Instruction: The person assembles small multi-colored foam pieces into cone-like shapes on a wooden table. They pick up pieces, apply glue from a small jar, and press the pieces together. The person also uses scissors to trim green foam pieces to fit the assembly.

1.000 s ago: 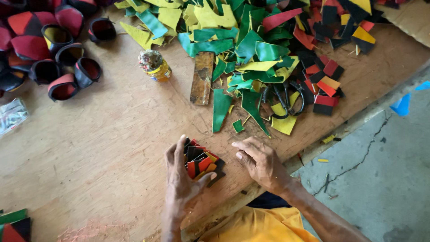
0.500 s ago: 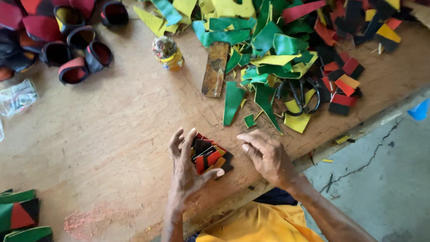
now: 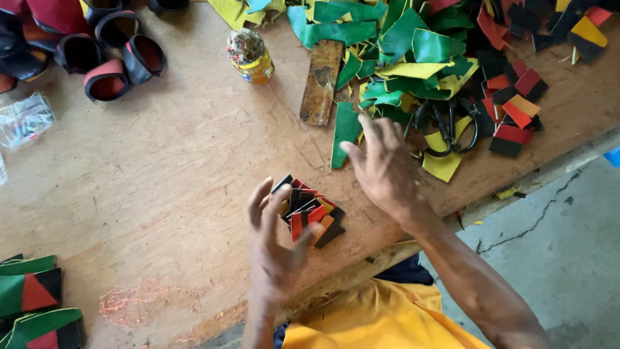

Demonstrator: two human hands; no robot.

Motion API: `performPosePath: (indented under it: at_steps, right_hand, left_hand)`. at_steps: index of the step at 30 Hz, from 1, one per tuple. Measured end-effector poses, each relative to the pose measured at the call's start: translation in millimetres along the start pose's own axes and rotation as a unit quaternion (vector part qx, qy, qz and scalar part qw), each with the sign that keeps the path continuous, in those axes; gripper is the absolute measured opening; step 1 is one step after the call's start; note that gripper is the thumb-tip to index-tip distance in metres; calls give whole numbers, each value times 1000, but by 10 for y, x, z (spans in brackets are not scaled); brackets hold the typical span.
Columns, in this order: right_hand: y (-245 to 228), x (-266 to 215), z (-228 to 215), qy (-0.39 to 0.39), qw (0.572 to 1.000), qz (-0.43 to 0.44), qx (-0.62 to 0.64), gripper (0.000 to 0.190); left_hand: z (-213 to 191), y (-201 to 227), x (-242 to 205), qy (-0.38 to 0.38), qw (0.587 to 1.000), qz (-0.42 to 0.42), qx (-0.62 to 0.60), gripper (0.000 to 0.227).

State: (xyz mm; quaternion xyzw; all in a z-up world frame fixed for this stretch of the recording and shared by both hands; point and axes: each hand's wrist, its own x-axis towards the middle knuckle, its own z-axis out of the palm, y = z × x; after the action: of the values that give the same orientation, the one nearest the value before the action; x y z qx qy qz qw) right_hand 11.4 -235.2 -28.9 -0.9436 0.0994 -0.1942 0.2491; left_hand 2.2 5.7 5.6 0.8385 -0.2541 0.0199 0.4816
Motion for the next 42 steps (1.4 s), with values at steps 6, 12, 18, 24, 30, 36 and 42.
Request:
performPosePath:
  at_steps: [6,12,18,24,30,36,42]
  right_hand:
    - [-101,69,108,6,1000,-7,21,63]
    - [-22,150,60,19,997,-25,77,92]
    - [27,52,-23,-77,992,34,98,79]
    - [8,-19,-122,-44,989,-52,128,91]
    - [-209,-5,-186,-51,995,-36,73,67]
    - [-301,-266,-186,-62,973,72,209,51]
    - [-316,-462,-159,-22,983,10,184,52]
  left_hand:
    - [72,53,-9,-49,993,55,94,71]
    - [81,-36,-29,-50,994,34,87,71]
    - [69,-53,-190,34,993,71,93,70]
    - [163,-34,-404,27,985,79,151,54]
    - [199,6,-404,59,982,105,147,45]
    - [177,-7,-374,54,984,117,125,43]
    - [205,-28,-348,53,989,94,103,33]
